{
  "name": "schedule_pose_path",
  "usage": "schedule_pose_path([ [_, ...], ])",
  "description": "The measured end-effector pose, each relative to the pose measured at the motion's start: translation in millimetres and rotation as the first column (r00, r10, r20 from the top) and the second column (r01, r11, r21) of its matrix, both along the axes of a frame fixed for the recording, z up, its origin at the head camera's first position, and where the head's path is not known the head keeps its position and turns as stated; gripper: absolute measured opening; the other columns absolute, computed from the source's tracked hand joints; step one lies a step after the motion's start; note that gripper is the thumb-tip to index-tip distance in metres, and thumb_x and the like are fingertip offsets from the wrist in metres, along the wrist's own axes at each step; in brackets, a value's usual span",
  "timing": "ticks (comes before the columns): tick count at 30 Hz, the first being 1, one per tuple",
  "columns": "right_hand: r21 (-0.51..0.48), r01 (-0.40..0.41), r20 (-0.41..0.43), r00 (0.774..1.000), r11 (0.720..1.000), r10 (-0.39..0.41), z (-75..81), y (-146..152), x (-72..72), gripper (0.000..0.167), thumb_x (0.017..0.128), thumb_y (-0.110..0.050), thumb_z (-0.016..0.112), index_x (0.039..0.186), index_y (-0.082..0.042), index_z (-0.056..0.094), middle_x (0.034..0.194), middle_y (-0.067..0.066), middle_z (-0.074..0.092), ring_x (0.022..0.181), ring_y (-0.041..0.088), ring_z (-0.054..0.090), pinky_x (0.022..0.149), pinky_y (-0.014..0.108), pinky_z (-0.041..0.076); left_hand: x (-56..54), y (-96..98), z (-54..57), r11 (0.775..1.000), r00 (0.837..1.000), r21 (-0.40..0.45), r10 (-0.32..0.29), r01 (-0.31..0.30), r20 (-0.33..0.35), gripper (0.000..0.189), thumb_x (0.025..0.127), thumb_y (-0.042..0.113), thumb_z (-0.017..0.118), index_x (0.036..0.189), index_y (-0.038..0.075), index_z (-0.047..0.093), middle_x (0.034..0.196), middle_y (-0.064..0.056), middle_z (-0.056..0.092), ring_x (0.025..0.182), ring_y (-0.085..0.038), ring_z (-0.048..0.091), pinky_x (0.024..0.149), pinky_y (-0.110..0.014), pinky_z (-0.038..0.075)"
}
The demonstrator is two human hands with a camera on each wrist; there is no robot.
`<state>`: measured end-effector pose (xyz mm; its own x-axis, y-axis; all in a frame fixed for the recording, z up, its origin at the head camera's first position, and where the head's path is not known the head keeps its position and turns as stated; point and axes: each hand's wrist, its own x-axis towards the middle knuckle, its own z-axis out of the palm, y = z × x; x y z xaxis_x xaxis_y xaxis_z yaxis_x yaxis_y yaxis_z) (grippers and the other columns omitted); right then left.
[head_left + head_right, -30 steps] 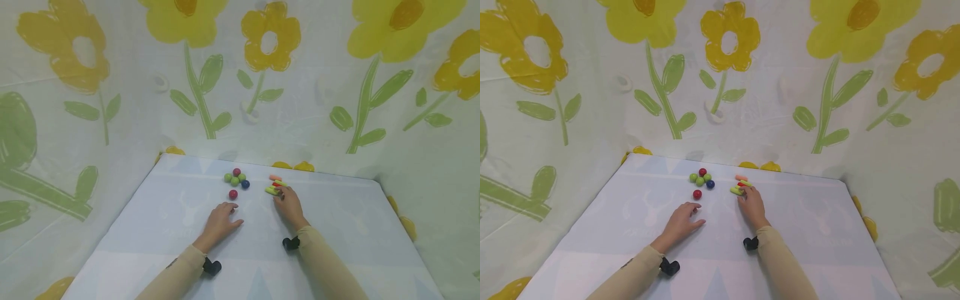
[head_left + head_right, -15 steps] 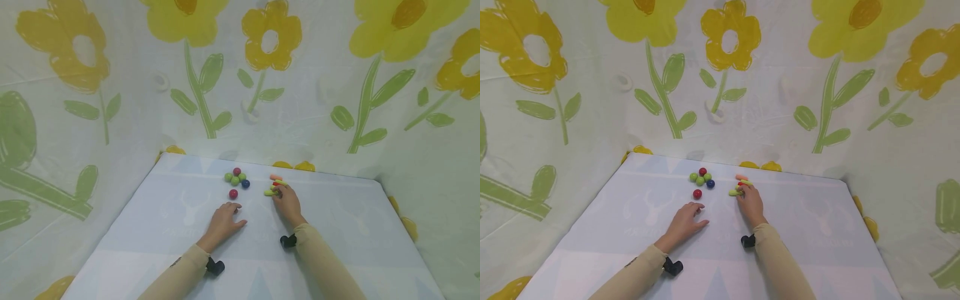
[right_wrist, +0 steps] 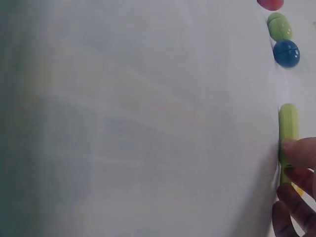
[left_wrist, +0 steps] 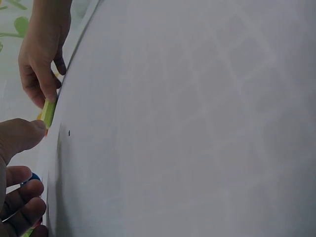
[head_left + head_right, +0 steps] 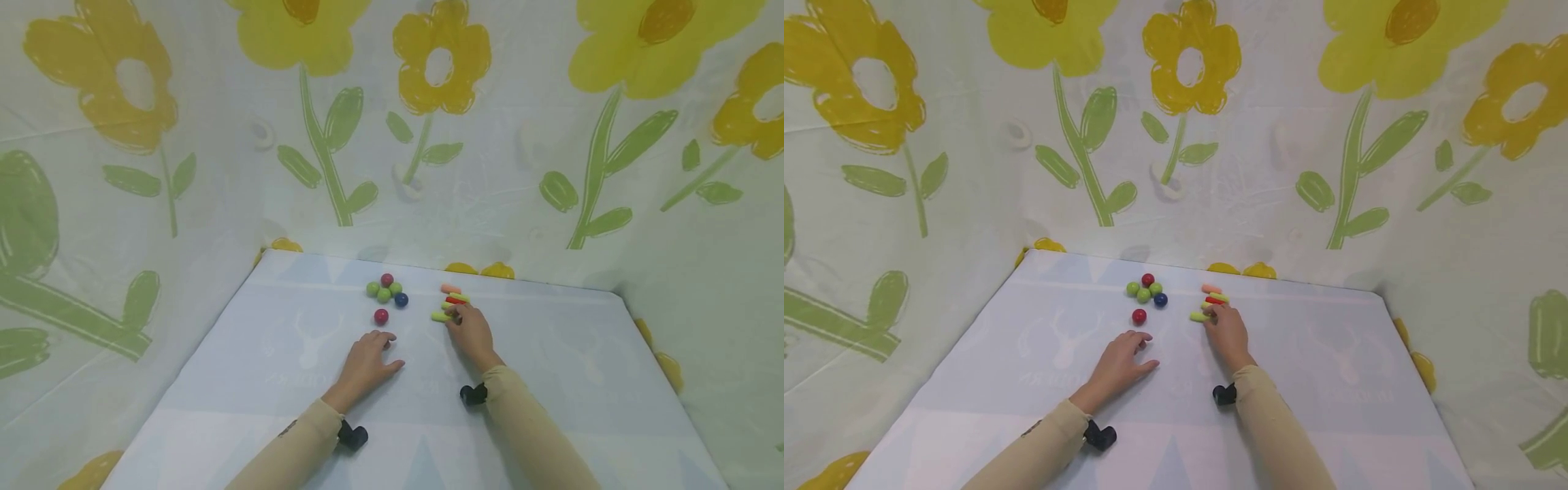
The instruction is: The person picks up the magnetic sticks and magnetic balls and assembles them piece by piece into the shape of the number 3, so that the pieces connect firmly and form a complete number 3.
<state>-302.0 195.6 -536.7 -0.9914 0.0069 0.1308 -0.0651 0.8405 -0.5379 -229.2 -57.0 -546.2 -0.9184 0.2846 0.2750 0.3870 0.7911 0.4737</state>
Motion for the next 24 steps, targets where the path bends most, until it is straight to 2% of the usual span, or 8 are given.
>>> schedule_pose_path([
  [4, -0.017, -0.005, 0.040, 0.999, 1.000, 0.005, 2.1, 1.3, 4.3, 0.018, 0.091, -0.011, 0.075, 0.109, -0.009, 0.073, 0.106, 0.007, 0.069, 0.096, 0.026, 0.059, 0.087, 0.043, 0.050, 0.2, 0.3, 0.2, 1.000, 1.000, -0.006, -0.008, 0.008, -0.014, 0.048, 0.083, 0.038, 0.083, 0.118, 0.010, 0.067, 0.100, -0.001, 0.066, 0.095, -0.019, 0.060, 0.084, -0.040, 0.050],
  [11, -0.013, -0.008, 0.121, 0.993, 1.000, 0.009, 4.3, 1.4, 15.8, 0.018, 0.092, -0.014, 0.075, 0.110, -0.013, 0.072, 0.106, 0.005, 0.068, 0.096, 0.024, 0.057, 0.088, 0.042, 0.050, -0.1, 2.8, -1.3, 1.000, 1.000, -0.007, -0.002, 0.002, 0.005, 0.048, 0.083, 0.037, 0.084, 0.119, 0.010, 0.067, 0.100, 0.000, 0.066, 0.095, -0.019, 0.060, 0.085, -0.041, 0.050],
  [24, -0.034, -0.089, 0.157, 0.983, 0.995, 0.094, 7.8, 1.6, 41.8, 0.017, 0.090, -0.014, 0.077, 0.106, -0.015, 0.073, 0.100, -0.001, 0.068, 0.093, 0.020, 0.057, 0.087, 0.041, 0.051, 2.3, 10.6, 1.4, 1.000, 1.000, -0.013, -0.021, 0.021, 0.010, 0.048, 0.083, 0.037, 0.083, 0.119, 0.010, 0.067, 0.100, -0.001, 0.065, 0.095, -0.020, 0.060, 0.084, -0.041, 0.050],
])
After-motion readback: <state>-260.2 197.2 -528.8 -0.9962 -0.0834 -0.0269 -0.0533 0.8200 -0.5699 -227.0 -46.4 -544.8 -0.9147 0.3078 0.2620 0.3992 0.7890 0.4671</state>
